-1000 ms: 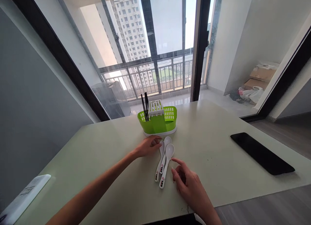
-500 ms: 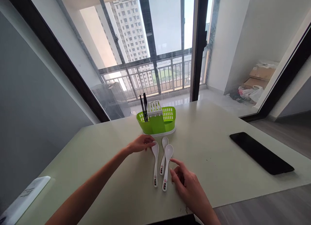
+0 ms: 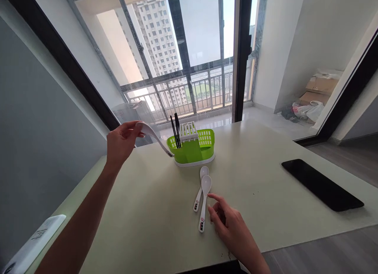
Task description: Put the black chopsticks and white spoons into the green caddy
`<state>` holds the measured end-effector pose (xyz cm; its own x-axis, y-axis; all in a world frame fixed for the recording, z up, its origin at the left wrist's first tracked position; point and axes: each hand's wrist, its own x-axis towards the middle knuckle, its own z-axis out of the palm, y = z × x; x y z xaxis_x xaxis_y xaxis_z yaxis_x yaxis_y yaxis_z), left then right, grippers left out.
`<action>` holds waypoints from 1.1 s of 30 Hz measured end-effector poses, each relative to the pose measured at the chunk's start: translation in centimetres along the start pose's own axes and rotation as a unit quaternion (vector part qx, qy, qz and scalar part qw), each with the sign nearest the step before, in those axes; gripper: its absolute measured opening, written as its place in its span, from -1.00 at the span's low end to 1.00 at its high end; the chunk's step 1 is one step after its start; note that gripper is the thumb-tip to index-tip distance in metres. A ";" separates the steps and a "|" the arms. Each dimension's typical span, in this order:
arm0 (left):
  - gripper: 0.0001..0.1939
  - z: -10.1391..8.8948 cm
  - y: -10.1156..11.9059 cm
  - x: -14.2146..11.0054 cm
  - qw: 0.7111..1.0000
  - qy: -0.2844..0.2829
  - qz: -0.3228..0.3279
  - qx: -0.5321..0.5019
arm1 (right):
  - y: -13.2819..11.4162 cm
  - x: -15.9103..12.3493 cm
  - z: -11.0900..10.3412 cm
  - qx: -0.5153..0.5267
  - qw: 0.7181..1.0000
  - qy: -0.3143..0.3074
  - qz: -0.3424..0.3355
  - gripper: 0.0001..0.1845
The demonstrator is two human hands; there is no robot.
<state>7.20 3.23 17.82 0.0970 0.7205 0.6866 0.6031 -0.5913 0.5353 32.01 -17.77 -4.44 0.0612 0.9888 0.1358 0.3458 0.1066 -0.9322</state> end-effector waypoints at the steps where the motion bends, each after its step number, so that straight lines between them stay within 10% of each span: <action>1: -0.66 0.3 0.1 0.3 0.999 0.029 0.020 0.018 | 0.0 0.0 0.0 -0.003 1.000 -0.001 0.001 -0.49; 15: -0.72 8.0 -3.0 0.0 0.971 0.030 0.206 0.120 | -0.2 0.0 -0.1 -0.001 1.000 -0.012 -0.001 -0.49; 33: -0.69 11.4 -6.6 -5.7 0.970 -0.073 0.202 0.117 | -0.4 0.2 -0.1 -0.007 1.000 -0.003 -0.009 -0.51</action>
<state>11.70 7.22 4.75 0.4636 0.5013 0.7306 0.6535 -0.7503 0.1001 32.03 -17.64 -4.02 0.0501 0.9873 0.1509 0.3590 0.1231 -0.9252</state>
